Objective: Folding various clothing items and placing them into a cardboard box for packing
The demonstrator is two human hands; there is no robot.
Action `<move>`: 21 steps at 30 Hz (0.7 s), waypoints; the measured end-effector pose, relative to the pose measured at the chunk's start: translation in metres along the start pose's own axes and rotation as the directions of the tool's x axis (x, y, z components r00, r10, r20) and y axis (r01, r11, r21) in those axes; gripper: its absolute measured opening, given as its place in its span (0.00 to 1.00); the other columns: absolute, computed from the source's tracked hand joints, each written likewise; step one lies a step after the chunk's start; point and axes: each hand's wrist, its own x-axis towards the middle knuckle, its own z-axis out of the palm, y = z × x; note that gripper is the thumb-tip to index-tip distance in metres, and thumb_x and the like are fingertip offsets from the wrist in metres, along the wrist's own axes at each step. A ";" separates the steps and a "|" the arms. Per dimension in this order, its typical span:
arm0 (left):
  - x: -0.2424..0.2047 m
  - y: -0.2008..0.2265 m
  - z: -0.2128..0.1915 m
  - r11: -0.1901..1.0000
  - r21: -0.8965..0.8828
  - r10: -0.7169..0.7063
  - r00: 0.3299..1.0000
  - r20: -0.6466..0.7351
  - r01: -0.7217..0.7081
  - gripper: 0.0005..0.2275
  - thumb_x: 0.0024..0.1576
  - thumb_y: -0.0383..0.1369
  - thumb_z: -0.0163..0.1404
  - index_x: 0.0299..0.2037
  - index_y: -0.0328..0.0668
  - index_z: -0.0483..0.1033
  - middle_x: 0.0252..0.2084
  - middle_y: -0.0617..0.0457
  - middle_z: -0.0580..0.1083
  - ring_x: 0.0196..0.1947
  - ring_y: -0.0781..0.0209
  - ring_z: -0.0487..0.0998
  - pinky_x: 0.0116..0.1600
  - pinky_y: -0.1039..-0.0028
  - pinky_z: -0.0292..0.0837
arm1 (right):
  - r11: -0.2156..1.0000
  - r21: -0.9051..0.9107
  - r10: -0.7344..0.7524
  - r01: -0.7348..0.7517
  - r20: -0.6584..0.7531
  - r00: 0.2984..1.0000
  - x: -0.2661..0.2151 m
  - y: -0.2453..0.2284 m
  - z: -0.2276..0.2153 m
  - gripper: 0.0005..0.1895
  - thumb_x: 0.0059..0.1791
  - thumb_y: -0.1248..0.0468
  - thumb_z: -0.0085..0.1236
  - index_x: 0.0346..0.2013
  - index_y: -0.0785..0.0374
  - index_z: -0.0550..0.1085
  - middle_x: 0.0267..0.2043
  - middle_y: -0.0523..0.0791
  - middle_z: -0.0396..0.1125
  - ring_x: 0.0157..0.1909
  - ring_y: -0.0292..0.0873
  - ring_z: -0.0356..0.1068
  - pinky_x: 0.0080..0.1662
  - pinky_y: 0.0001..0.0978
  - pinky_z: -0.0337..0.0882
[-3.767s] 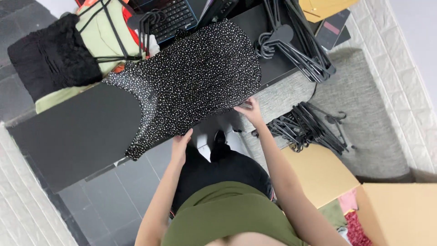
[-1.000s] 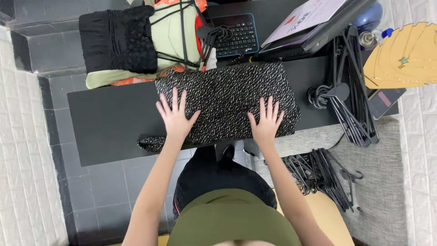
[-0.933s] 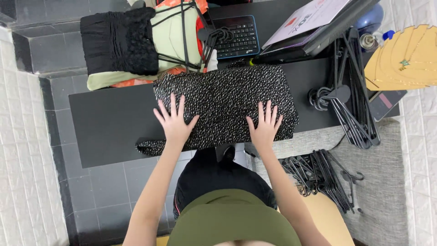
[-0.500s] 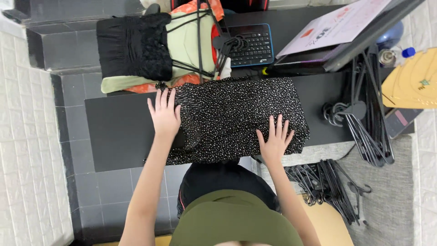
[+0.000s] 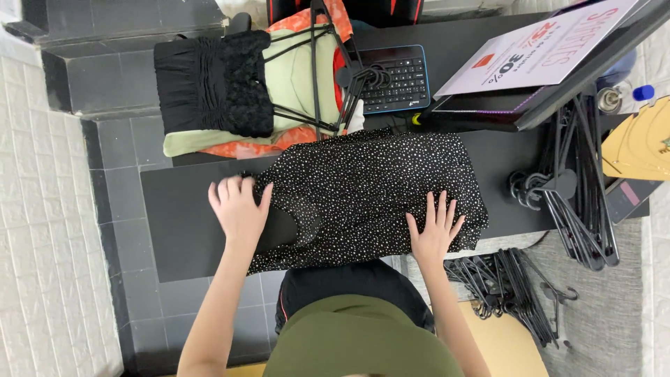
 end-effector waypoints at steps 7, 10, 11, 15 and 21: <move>0.109 0.061 0.086 0.946 -0.324 0.089 0.961 0.262 0.000 0.22 0.59 0.62 0.48 0.37 0.56 0.80 0.39 0.54 0.76 0.46 0.48 0.77 0.51 0.52 0.68 | 0.999 0.045 0.012 -0.013 0.011 1.000 0.001 -0.006 -0.005 0.39 0.54 0.39 0.51 0.77 0.47 0.59 0.83 0.46 0.45 0.82 0.57 0.40 0.74 0.67 0.32; 0.153 0.088 0.064 0.922 -0.364 0.172 0.699 0.694 0.134 0.36 0.60 0.70 0.32 0.40 0.50 0.83 0.43 0.46 0.80 0.51 0.43 0.79 0.55 0.51 0.70 | 0.999 0.037 -0.009 0.010 -0.004 1.000 0.002 -0.006 -0.008 0.38 0.55 0.39 0.50 0.76 0.50 0.60 0.82 0.47 0.46 0.82 0.58 0.40 0.74 0.67 0.31; 0.170 0.096 0.045 0.900 -0.378 0.237 0.483 0.843 0.218 0.43 0.57 0.73 0.26 0.47 0.43 0.84 0.52 0.40 0.81 0.60 0.40 0.78 0.62 0.50 0.69 | 0.999 0.034 -0.031 0.031 -0.015 0.999 0.003 -0.006 -0.009 0.38 0.55 0.39 0.50 0.75 0.52 0.61 0.82 0.49 0.46 0.82 0.59 0.40 0.73 0.68 0.30; 0.193 0.097 0.054 0.830 -0.525 0.447 0.338 0.828 0.190 0.39 0.58 0.63 0.40 0.58 0.27 0.77 0.61 0.29 0.74 0.66 0.30 0.71 0.72 0.46 0.62 | 0.998 0.063 -0.015 0.020 -0.067 0.998 0.020 -0.017 -0.015 0.36 0.54 0.41 0.53 0.73 0.54 0.64 0.82 0.47 0.49 0.82 0.59 0.40 0.73 0.67 0.30; 0.187 0.098 0.066 0.719 -0.586 0.453 0.388 0.803 0.374 0.28 0.51 0.61 0.57 0.52 0.52 0.82 0.54 0.45 0.80 0.63 0.43 0.76 0.67 0.55 0.68 | 0.905 0.246 -0.302 0.346 -0.199 0.932 0.106 -0.086 -0.031 0.31 0.50 0.53 0.67 0.65 0.58 0.70 0.69 0.47 0.64 0.75 0.54 0.58 0.74 0.52 0.48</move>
